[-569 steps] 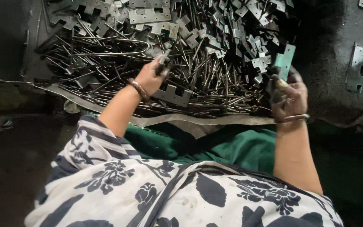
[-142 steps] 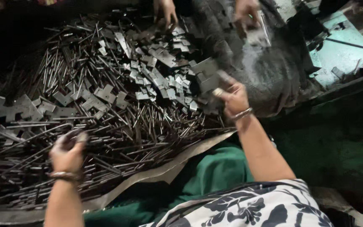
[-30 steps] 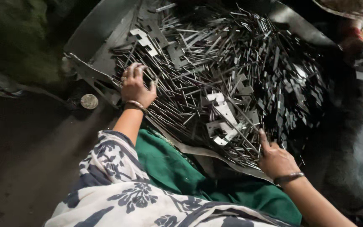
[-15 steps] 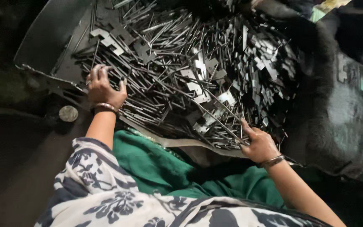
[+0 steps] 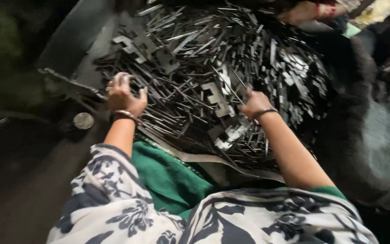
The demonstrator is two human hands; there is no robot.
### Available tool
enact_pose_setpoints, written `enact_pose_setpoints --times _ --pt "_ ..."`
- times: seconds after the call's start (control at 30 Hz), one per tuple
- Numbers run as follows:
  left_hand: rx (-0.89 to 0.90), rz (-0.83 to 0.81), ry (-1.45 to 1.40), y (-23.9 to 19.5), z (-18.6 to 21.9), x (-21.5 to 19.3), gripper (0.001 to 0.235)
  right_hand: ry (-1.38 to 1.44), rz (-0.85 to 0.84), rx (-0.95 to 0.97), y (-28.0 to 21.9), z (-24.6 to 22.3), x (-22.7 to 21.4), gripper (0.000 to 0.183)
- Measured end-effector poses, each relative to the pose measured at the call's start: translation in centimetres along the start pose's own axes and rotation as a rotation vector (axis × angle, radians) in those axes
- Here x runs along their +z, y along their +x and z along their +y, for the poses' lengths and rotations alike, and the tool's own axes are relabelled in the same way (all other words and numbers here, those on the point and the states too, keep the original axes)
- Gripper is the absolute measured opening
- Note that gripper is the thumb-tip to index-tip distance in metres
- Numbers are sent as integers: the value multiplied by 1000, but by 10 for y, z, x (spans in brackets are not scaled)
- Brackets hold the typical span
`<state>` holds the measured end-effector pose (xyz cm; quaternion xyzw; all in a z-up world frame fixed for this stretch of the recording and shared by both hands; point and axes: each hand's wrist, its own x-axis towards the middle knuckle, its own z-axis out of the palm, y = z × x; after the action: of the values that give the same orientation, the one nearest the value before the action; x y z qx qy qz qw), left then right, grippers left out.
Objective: The person sorts through a large bin of metal hinges and thin metal rods by hand, picking up pieces and shifting them aside within the bin.
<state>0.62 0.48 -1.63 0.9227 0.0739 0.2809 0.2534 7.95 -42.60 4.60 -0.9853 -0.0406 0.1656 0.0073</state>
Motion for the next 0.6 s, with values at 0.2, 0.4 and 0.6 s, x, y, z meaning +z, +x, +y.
enact_pose_setpoints --times 0.2,0.4,0.6 --pt "17 33 -23 1 -2 2 46 65 -91 5 -95 -4 -21 80" --pt "83 27 4 -1 -6 2 47 73 4 -172 -203 -16 3 100" --pt "75 23 1 -1 -4 -5 46 512 484 -379 -210 15 1 74"
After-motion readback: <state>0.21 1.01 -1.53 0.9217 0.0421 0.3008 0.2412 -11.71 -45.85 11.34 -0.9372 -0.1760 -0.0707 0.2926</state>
